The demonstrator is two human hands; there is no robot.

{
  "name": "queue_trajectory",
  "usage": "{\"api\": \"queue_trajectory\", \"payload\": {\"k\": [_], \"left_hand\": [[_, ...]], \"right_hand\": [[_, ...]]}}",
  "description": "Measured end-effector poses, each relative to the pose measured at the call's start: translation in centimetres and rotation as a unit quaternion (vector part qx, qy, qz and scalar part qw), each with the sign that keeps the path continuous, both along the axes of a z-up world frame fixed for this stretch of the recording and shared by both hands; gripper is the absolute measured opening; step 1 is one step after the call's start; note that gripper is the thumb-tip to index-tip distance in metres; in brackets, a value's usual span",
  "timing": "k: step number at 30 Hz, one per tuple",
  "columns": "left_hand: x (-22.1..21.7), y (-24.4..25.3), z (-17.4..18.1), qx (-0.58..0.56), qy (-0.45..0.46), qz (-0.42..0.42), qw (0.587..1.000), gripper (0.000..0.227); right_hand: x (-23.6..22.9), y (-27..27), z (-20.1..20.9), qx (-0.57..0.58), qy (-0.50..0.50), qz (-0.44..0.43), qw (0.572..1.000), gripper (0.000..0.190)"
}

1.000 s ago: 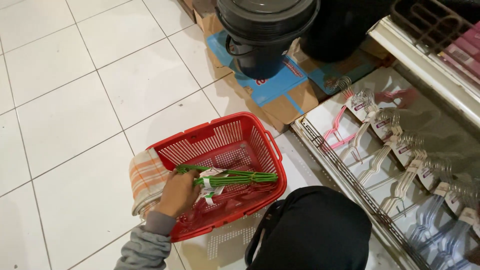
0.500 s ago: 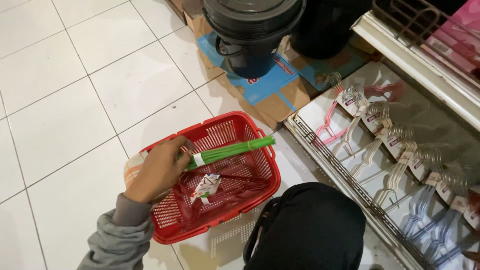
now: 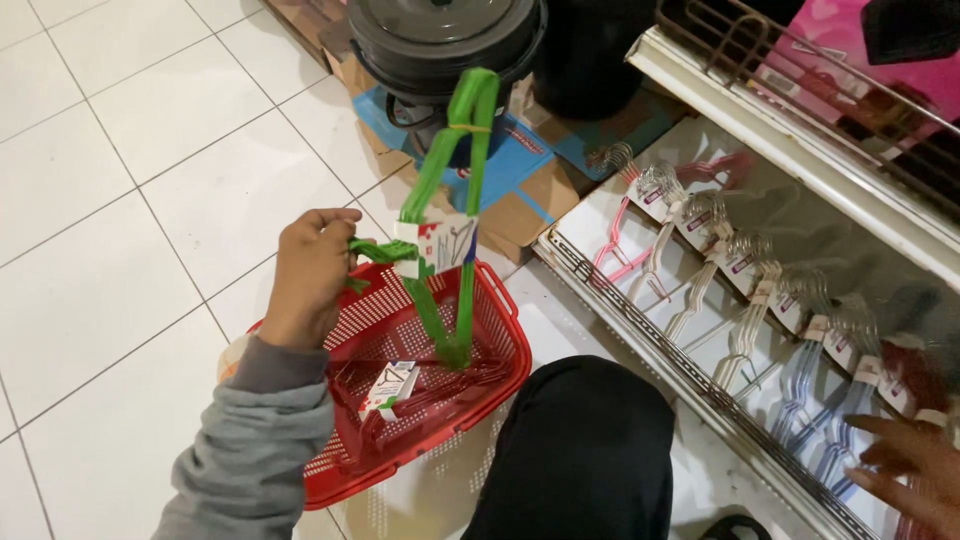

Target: Organize and arrange different types of hangers on a retail shelf.

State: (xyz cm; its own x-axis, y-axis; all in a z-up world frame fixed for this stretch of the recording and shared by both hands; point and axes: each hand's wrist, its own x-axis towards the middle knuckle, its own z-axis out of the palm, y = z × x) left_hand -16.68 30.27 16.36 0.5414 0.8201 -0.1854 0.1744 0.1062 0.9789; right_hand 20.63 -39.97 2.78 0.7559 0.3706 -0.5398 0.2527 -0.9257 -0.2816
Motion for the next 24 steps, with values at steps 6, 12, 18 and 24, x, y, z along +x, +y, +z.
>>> {"api": "queue_trajectory", "payload": {"k": [6,12,18,24], "left_hand": [[0.4,1.7,-4.4,-0.146,-0.158,0.081,0.973,0.028],[2.1,-3.2,-7.8,-0.323,-0.255,0.086,0.907,0.031],[6.2,-11.1,-11.0,-0.476,-0.294,0.031,0.828,0.024],[9.9,-17.0,-15.8,-0.527,-0.323,-0.115,0.778,0.015]], "right_hand": [[-6.3,8.4,4.4,0.004,-0.061,0.099,0.993,0.074],[-12.7,21.4,15.8,-0.038,-0.184,0.183,0.965,0.073],[-13.9,26.5,16.1,0.143,-0.195,0.222,0.945,0.094],[-12.5,27.5,14.3,0.152,-0.147,0.23,0.95,0.122]]}}
